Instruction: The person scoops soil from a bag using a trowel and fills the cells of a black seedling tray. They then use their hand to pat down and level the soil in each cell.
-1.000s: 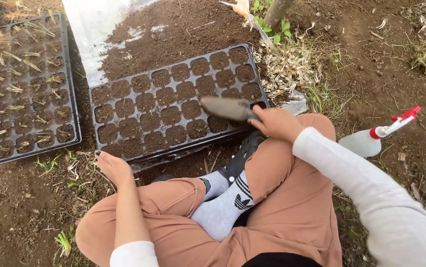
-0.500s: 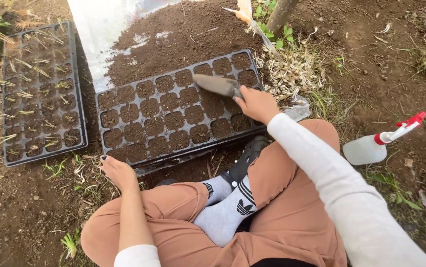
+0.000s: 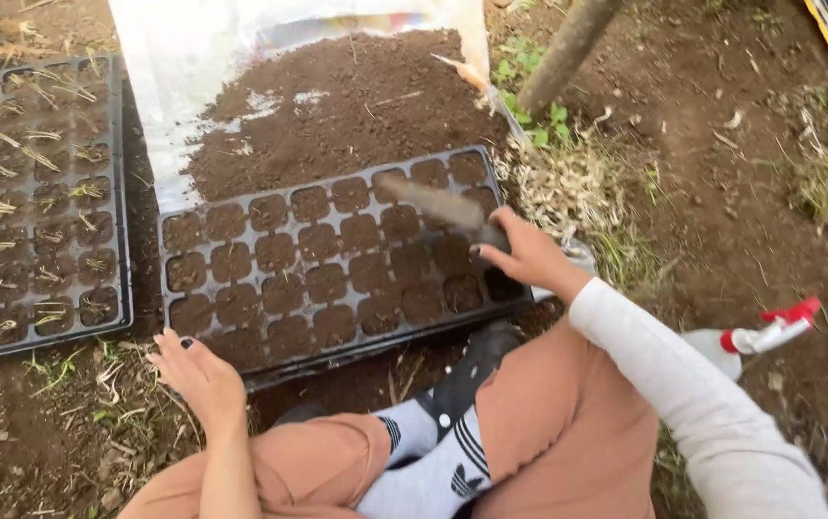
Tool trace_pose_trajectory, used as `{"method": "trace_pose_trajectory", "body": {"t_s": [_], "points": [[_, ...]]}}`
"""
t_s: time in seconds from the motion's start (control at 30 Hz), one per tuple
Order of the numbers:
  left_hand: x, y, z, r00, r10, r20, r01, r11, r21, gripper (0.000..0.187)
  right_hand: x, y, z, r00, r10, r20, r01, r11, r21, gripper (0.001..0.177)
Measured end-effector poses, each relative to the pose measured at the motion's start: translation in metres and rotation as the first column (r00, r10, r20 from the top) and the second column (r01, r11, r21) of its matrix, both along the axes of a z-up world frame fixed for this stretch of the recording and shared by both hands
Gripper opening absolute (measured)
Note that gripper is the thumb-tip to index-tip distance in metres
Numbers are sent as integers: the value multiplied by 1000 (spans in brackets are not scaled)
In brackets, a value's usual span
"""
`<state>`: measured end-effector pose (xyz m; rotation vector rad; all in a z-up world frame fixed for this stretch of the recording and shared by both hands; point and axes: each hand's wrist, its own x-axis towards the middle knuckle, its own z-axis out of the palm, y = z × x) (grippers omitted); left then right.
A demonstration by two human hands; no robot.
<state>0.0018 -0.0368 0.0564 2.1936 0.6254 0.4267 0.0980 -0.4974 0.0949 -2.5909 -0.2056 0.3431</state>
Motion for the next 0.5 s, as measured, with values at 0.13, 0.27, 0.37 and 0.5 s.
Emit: {"method": "trace_pose_trajectory", "body": {"t_s": [0.13, 0.27, 0.37, 0.5], "points": [[20, 10, -3, 994, 32, -108, -31, 999, 11, 67, 98, 23, 10, 985, -143, 96, 123, 974, 190, 35], [54, 21, -37, 963, 60, -263, -22, 989, 147, 60, 217, 43, -32, 961, -183, 206, 216, 965, -147, 35], [64, 33, -57, 948, 59, -312, 16, 972, 232, 61, 284, 81, -87, 942, -44, 333, 152, 939, -307, 28], [78, 27, -45, 934, 55, -352, 27, 974, 226, 69, 327, 163, -129, 961, 84, 264, -2, 955, -296, 33]]}}
